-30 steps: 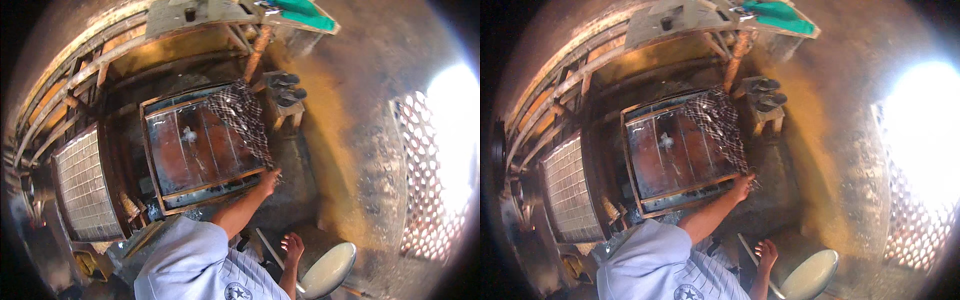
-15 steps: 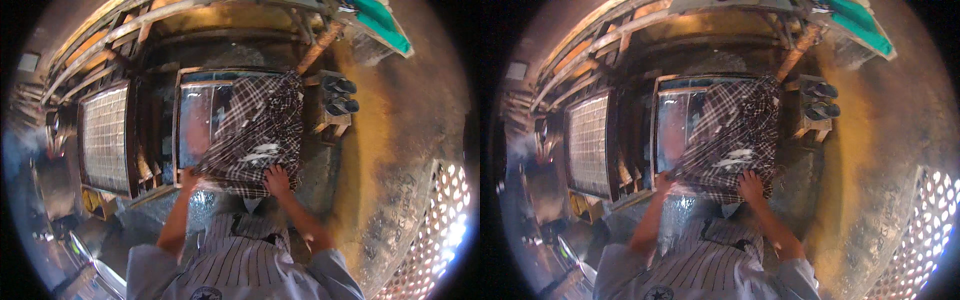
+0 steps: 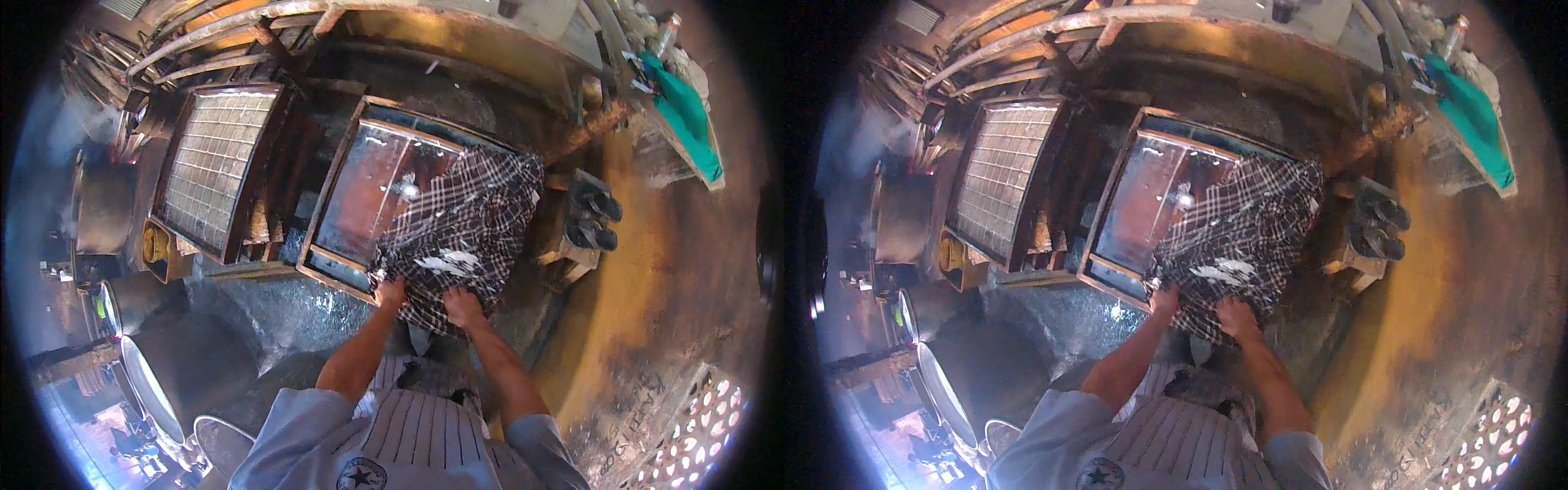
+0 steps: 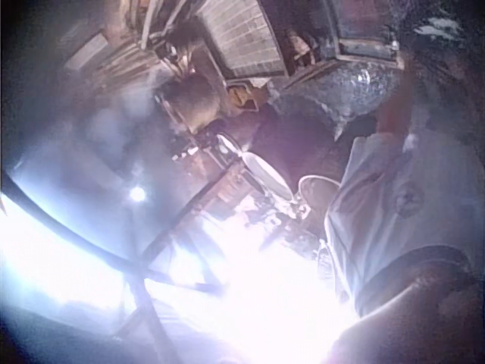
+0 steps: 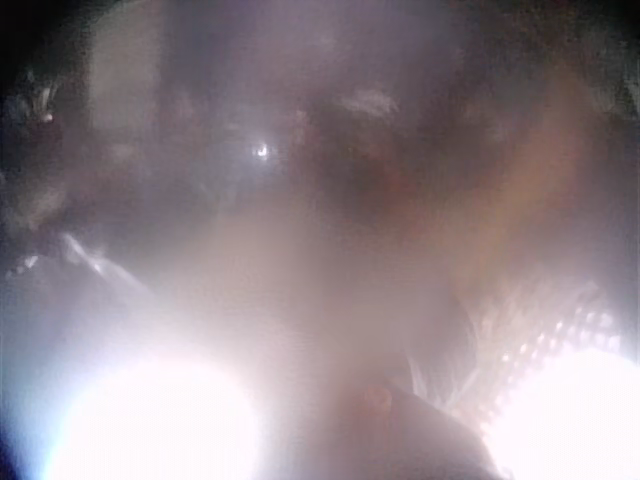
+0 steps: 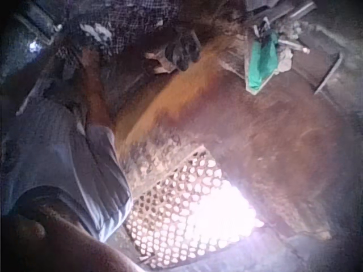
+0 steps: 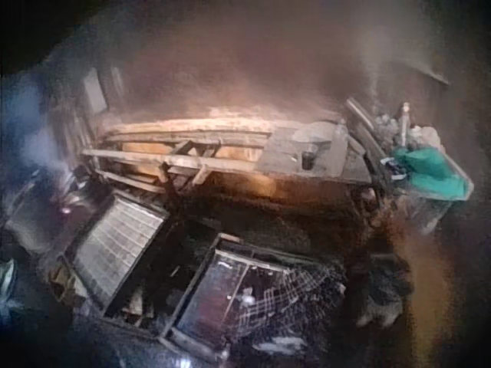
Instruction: The person stirs a liquid mixture in a large metal vat, then uses a rectangular mesh screen to scoop the mixture and form a sheet. They place the screen on a wooden frame, cover it with a checkered cloth, and flip the assembly to transfer the sheet. The person removes the cloth to reveal a white sheet with a grid pattern, then repeats the process with a yellow cloth.
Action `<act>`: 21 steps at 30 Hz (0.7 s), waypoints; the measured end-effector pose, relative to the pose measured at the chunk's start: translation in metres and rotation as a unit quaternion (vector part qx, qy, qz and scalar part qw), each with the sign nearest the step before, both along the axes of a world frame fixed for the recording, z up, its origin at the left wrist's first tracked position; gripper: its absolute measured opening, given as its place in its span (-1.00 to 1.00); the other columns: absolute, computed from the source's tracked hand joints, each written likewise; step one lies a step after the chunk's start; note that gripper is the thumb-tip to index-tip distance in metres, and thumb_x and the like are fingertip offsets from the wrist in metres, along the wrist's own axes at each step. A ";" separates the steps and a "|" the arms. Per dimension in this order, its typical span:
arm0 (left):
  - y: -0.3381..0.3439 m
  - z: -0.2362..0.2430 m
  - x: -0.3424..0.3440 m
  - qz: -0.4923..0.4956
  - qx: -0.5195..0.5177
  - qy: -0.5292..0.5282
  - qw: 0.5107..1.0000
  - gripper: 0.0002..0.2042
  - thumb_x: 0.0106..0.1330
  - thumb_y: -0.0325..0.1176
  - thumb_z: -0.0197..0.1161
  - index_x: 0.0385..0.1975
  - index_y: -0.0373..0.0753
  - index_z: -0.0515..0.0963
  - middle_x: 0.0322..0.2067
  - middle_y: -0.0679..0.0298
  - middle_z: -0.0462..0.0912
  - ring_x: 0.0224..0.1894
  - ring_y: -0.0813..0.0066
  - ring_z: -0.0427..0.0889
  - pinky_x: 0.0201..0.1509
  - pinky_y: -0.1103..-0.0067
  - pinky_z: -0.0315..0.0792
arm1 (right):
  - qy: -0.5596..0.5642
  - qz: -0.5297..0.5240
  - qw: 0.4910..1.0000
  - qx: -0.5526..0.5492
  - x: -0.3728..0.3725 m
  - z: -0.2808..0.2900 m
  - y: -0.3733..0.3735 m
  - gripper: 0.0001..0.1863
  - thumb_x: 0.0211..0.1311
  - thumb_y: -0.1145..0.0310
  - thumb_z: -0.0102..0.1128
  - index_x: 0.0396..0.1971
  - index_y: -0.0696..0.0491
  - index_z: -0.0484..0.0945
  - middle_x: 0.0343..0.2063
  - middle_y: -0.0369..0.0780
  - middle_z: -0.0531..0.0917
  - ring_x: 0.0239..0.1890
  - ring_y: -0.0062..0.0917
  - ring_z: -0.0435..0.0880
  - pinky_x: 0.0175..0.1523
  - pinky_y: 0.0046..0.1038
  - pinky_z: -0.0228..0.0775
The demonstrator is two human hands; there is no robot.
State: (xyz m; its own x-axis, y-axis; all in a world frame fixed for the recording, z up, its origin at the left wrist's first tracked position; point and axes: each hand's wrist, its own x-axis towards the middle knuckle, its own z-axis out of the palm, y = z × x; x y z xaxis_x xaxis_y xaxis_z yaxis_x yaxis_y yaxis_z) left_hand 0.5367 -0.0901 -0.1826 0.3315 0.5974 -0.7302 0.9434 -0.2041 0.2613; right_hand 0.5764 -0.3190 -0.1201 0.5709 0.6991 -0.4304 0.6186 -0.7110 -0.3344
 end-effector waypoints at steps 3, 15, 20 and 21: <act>-0.007 -0.001 -0.008 -0.020 0.003 -0.007 1.000 -0.41 0.18 0.19 0.13 -0.39 -0.35 0.70 -0.48 0.06 0.72 -0.29 0.11 0.73 -0.03 0.34 0.54 | 0.012 0.008 1.000 -0.025 -0.005 0.010 -0.002 -0.64 -0.12 0.41 0.30 -0.23 0.11 0.52 -0.16 -0.10 0.52 -0.04 -0.21 0.57 -0.11 -0.21 0.56; 0.003 0.089 0.008 0.151 -0.171 -0.088 0.970 -0.55 0.15 -0.03 0.33 -0.68 -0.39 0.62 -0.70 0.19 0.64 -0.75 0.42 0.60 -0.51 0.50 0.55 | -0.068 -0.037 0.996 -0.038 -0.011 0.035 0.002 -0.72 -0.13 0.43 0.31 -0.32 0.10 0.55 -0.19 -0.09 0.56 -0.11 -0.18 0.59 -0.16 -0.19 0.55; 0.008 0.107 -0.022 0.190 -0.211 -0.116 0.952 -0.56 0.14 -0.05 0.37 -0.64 -0.41 0.61 -0.68 0.17 0.63 -0.72 0.37 0.62 -0.62 0.45 0.52 | -0.081 0.002 0.997 0.000 -0.033 0.068 -0.007 -0.72 -0.12 0.39 0.33 -0.32 0.07 0.56 -0.21 -0.15 0.57 -0.10 -0.23 0.58 -0.21 -0.19 0.54; 0.008 0.106 -0.036 0.191 -0.220 -0.122 0.949 -0.57 0.13 -0.07 0.39 -0.62 -0.43 0.60 -0.67 0.17 0.63 -0.71 0.35 0.63 -0.63 0.43 0.52 | -0.095 -0.018 0.995 -0.001 -0.051 0.050 -0.012 -0.70 -0.11 0.38 0.32 -0.29 0.06 0.57 -0.21 -0.15 0.58 -0.10 -0.24 0.58 -0.20 -0.19 0.54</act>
